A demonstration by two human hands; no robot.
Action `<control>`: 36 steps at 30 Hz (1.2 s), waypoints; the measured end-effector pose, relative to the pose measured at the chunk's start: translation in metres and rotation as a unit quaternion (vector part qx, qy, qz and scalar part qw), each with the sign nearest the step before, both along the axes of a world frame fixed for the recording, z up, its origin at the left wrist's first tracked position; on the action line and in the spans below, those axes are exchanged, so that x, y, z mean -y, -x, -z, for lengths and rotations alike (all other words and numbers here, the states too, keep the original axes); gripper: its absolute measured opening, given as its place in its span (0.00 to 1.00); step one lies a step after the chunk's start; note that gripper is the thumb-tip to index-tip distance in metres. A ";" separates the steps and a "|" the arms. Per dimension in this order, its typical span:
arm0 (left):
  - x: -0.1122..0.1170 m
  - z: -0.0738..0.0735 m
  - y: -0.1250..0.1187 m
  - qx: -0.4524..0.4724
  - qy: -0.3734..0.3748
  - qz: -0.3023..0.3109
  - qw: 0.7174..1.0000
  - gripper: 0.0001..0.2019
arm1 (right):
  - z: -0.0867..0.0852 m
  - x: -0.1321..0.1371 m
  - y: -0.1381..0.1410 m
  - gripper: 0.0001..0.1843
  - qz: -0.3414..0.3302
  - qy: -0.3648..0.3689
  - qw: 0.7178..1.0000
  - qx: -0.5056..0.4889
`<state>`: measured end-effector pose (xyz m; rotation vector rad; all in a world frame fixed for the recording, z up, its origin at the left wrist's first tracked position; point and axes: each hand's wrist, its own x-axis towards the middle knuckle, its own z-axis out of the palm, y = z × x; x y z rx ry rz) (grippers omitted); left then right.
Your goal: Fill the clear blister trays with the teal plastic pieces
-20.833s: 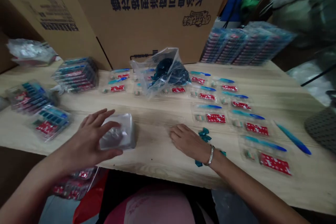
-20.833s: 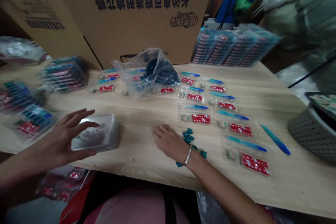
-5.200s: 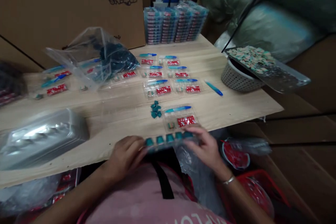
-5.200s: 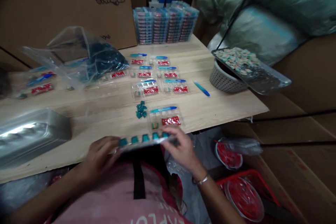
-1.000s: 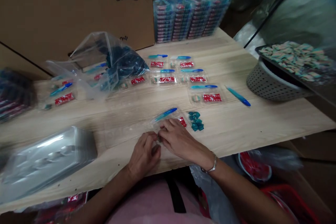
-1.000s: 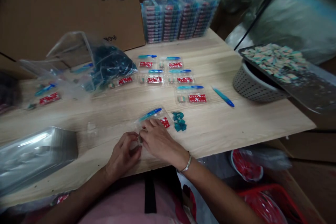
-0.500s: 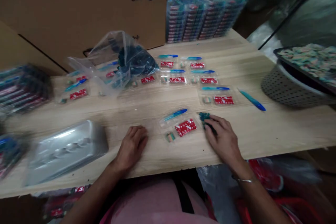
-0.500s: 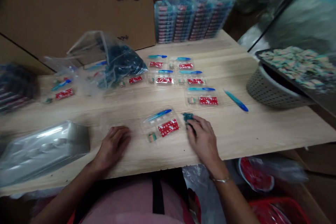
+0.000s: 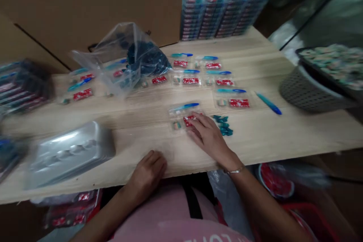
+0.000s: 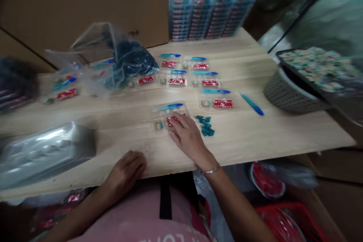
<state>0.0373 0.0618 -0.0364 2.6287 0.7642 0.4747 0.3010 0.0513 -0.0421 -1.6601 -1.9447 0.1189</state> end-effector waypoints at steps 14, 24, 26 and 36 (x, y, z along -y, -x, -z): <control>-0.042 -0.032 -0.111 -0.009 -0.035 0.058 0.998 0.05 | -0.018 0.021 -0.072 0.10 0.197 0.038 0.979 -0.018; -0.026 -0.029 -0.099 0.140 0.145 -0.014 0.979 0.08 | -0.045 0.001 -0.061 0.08 0.116 0.115 0.982 0.095; -0.025 -0.028 -0.100 0.210 0.295 -0.036 0.932 0.11 | -0.049 0.013 -0.049 0.07 0.061 0.079 0.994 -0.045; -0.004 -0.029 -0.063 0.320 0.593 -0.110 0.731 0.09 | -0.037 0.045 0.030 0.03 -0.050 0.100 0.913 -0.392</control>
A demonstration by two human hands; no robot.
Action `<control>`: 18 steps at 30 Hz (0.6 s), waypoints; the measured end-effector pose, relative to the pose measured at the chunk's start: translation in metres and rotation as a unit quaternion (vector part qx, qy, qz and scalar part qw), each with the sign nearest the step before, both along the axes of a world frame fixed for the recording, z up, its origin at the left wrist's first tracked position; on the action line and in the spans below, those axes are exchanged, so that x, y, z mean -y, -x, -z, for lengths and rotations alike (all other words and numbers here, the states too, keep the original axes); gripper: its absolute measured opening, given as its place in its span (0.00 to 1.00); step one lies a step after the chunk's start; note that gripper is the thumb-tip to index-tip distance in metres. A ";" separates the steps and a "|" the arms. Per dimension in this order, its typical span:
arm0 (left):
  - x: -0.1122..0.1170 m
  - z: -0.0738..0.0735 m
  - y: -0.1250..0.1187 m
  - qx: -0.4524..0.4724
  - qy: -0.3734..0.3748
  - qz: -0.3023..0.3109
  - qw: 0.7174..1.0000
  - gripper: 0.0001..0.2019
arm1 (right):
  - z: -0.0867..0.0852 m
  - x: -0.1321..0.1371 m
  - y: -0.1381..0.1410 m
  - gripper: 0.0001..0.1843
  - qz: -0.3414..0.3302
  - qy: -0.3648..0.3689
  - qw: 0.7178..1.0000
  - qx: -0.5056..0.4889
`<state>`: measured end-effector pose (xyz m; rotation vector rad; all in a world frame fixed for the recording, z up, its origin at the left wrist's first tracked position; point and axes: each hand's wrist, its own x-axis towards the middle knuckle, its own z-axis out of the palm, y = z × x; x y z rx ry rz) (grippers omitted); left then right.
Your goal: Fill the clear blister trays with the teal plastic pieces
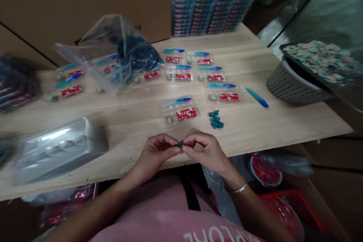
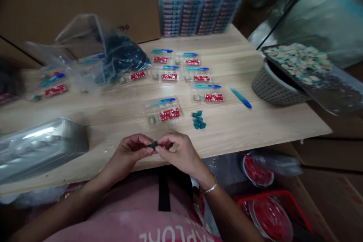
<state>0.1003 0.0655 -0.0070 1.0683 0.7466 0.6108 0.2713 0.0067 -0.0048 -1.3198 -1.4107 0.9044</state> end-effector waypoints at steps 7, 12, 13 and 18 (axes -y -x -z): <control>0.036 -0.007 0.059 -0.135 -0.210 0.016 0.968 0.07 | 0.009 0.019 0.052 0.07 -0.092 -0.028 0.991 0.094; 0.030 -0.001 0.076 -0.016 0.083 0.101 0.991 0.17 | 0.013 0.017 0.071 0.06 -0.123 0.016 0.992 0.012; 0.028 0.001 0.077 0.011 0.121 0.109 0.987 0.19 | 0.014 0.016 0.073 0.06 -0.122 0.020 0.992 0.001; 0.020 0.009 0.074 0.007 0.094 0.056 0.994 0.15 | 0.015 0.016 0.070 0.07 -0.073 0.013 0.997 0.035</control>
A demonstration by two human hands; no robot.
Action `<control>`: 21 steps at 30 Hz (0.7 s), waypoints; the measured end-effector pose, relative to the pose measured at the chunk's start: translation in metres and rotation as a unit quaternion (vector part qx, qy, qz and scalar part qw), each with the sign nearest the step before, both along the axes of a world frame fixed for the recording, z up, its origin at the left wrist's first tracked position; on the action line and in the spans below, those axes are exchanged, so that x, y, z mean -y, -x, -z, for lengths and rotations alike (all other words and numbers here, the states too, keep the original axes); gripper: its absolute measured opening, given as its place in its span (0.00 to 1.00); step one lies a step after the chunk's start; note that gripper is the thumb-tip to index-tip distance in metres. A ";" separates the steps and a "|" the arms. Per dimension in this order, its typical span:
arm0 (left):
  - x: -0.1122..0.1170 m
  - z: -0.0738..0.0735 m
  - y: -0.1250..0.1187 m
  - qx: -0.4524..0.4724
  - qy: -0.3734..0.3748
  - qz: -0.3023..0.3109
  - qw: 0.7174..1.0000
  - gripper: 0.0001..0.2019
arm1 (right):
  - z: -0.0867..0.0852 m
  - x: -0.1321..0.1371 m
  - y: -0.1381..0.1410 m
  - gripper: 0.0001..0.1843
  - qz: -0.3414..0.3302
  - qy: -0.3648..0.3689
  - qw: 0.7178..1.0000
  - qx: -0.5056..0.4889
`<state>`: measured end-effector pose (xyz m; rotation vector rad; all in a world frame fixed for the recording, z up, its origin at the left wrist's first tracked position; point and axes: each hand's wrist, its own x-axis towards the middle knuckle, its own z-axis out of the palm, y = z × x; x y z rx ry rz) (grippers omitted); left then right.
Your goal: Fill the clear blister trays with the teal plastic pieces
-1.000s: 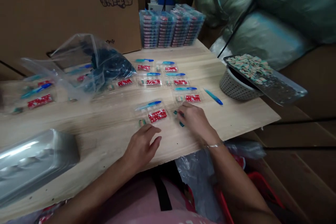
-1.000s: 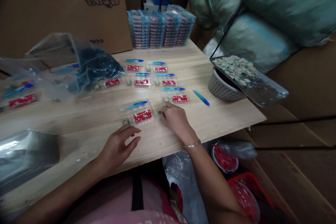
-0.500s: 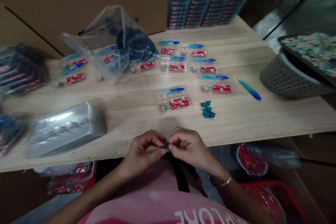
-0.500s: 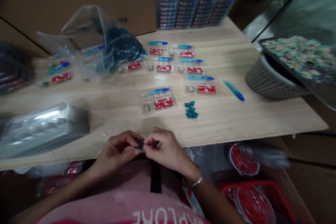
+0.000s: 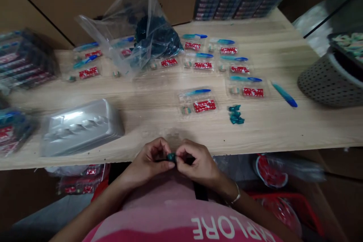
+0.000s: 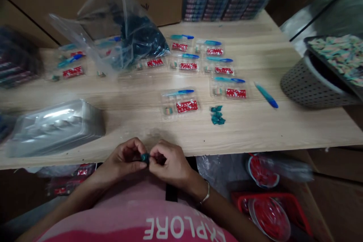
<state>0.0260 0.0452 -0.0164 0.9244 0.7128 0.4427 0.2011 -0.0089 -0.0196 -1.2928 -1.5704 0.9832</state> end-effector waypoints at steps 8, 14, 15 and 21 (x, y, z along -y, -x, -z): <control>-0.012 -0.008 -0.008 -0.129 -0.214 -0.044 0.967 0.09 | 0.009 -0.016 -0.017 0.08 -0.021 -0.139 0.987 0.081; -0.035 0.016 0.001 -0.312 -0.576 0.000 0.755 0.05 | 0.037 -0.049 -0.026 0.04 -0.001 -0.176 0.960 0.218; -0.037 0.020 0.002 -0.315 -0.594 0.009 0.740 0.05 | 0.037 -0.049 -0.024 0.04 0.000 -0.174 0.958 0.226; -0.037 0.029 -0.004 -0.284 -0.674 -0.027 0.681 0.06 | 0.018 -0.040 -0.055 0.08 0.061 -0.187 0.950 0.242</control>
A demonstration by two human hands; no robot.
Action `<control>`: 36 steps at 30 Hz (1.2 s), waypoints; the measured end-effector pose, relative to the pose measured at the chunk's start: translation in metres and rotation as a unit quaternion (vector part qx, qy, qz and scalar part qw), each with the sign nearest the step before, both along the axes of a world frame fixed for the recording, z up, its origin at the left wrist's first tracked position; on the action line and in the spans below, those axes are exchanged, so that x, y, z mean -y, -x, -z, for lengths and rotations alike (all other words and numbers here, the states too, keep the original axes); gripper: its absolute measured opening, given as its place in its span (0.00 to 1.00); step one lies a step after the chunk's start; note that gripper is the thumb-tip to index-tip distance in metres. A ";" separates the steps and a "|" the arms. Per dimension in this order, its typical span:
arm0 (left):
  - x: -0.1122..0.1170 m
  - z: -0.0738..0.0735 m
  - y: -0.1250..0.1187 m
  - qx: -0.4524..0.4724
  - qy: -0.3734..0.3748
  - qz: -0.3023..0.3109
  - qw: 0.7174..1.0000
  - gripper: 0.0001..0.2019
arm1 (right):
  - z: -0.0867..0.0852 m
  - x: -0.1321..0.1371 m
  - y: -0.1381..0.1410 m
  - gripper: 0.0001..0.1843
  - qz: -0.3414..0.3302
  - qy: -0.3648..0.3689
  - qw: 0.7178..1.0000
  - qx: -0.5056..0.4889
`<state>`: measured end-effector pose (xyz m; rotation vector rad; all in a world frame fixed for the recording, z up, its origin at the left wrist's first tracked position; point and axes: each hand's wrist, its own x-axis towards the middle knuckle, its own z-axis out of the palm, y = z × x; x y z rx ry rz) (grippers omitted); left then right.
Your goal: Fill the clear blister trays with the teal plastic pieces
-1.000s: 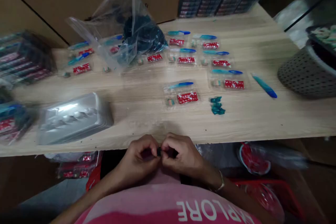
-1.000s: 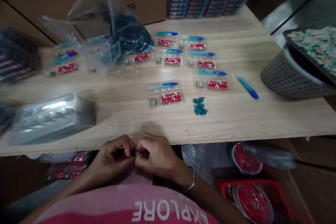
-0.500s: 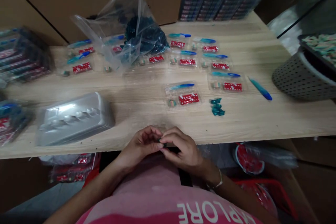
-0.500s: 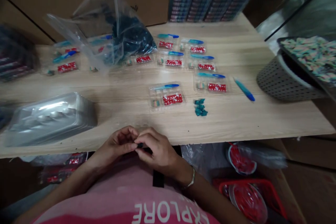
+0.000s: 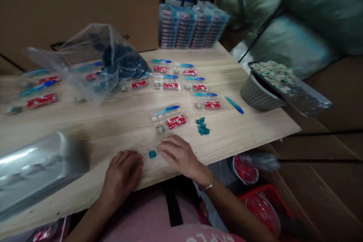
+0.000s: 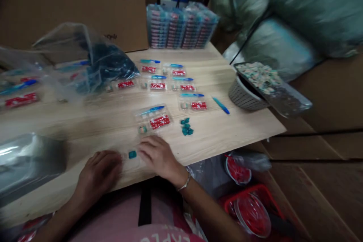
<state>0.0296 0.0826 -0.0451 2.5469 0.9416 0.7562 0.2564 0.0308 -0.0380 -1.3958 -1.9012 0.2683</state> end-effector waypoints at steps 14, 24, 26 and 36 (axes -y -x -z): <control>0.006 -0.007 -0.012 0.026 -0.070 0.001 0.997 0.08 | -0.009 -0.012 -0.122 0.12 0.161 0.139 0.963 0.168; 0.008 -0.030 -0.035 0.066 -0.020 0.050 0.996 0.05 | -0.019 -0.011 -0.117 0.06 0.182 0.143 0.952 0.198; 0.015 -0.033 -0.040 0.082 0.031 0.051 0.995 0.05 | -0.022 -0.008 -0.106 0.07 0.191 0.129 0.962 0.147; 0.027 -0.042 -0.050 0.246 0.628 0.022 0.738 0.13 | -0.020 0.034 0.005 0.07 -0.060 0.224 0.878 -0.419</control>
